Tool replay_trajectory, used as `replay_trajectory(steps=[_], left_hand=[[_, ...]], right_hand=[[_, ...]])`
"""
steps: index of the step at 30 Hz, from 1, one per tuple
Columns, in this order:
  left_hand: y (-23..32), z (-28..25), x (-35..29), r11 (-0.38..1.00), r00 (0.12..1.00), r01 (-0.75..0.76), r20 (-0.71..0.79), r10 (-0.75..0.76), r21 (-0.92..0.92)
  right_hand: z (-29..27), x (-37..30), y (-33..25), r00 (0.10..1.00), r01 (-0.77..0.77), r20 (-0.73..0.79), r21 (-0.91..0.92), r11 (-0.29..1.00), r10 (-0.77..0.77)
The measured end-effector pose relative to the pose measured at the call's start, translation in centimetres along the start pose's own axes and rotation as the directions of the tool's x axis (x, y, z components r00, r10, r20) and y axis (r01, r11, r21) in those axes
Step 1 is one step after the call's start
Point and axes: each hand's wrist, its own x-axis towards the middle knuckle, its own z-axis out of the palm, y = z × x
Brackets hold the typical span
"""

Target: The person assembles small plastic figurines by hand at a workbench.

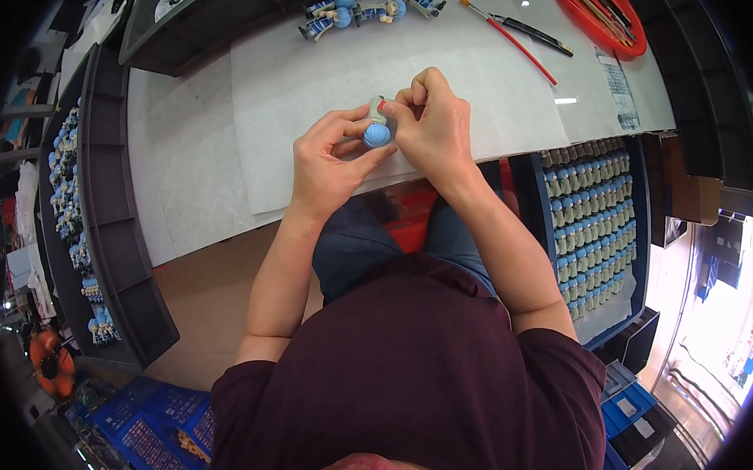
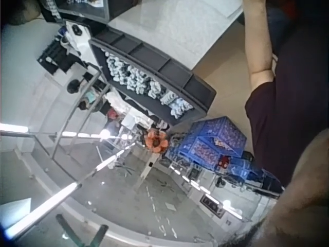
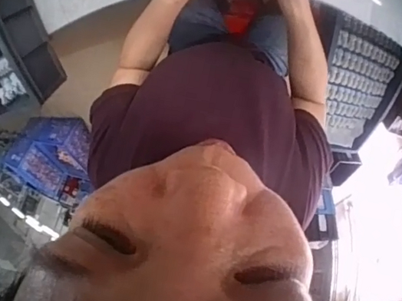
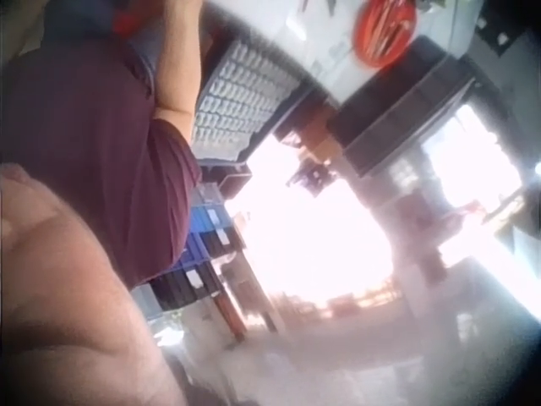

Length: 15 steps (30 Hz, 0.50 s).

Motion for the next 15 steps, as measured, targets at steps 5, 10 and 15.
replay_trajectory(steps=[5, 10, 15], left_hand=[[-0.2, 0.0, 0.0, 1.000, 1.000, 0.005, 0.000, -0.005, 0.010], [0.1, 0.0, 0.0, 1.000, 1.000, 0.009, -0.002, -0.009, -0.008], [0.0, 0.1, 0.0, 0.999, 1.000, -0.029, -0.008, 0.029, 0.017]], right_hand=[[-0.1, -0.5, 0.2, 1.000, 0.002, 0.023, 0.056, 0.998, -0.003], [0.2, 0.1, 0.1, 0.999, 0.032, -0.019, -0.032, 0.999, -0.033], [-0.2, -0.8, 0.0, 0.999, 0.047, 0.022, 0.004, 0.999, -0.047]])
